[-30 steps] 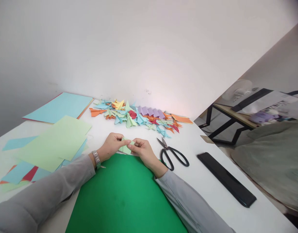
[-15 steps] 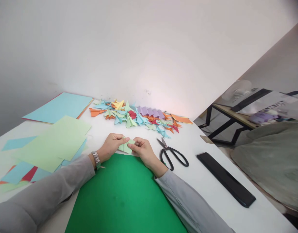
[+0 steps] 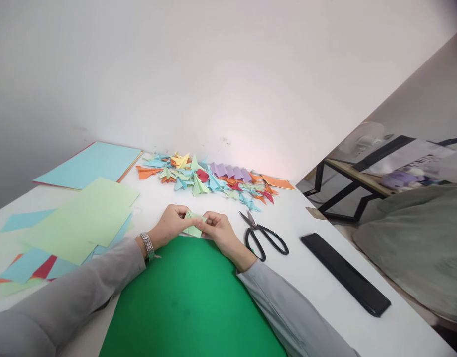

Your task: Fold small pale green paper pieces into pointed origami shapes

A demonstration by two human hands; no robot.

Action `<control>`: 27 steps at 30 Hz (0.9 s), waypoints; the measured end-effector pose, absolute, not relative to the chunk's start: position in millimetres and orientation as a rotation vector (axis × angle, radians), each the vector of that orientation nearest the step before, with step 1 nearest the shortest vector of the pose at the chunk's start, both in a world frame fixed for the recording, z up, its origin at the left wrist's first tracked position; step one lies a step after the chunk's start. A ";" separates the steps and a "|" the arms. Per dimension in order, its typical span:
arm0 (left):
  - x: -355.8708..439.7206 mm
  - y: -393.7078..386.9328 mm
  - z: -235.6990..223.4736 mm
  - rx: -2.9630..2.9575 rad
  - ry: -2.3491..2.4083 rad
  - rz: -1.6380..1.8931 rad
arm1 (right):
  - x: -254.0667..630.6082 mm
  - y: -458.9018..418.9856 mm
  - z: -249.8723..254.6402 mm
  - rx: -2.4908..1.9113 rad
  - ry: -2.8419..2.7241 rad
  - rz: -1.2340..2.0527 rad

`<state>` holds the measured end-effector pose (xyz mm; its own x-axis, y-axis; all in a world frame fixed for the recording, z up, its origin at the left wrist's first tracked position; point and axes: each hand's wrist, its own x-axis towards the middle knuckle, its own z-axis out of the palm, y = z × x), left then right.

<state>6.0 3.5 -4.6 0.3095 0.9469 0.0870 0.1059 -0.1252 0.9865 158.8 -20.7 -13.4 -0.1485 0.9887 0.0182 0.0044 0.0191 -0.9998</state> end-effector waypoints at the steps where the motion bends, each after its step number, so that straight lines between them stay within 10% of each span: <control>1: 5.7 3.4 -4.8 1.526 1.014 0.979 | 158.6 -20.6 -13.5 -1.126 -1.340 1.302; 27: 5.4 2.1 3.7 1.368 0.899 0.910 | 160.7 -15.1 -12.6 -1.042 -0.997 1.216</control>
<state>5.4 2.1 3.7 0.3942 0.9190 0.0022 -0.0089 0.0014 1.0000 160.7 -15.1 -12.6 0.0898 0.9953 0.0358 -0.2305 0.0558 -0.9715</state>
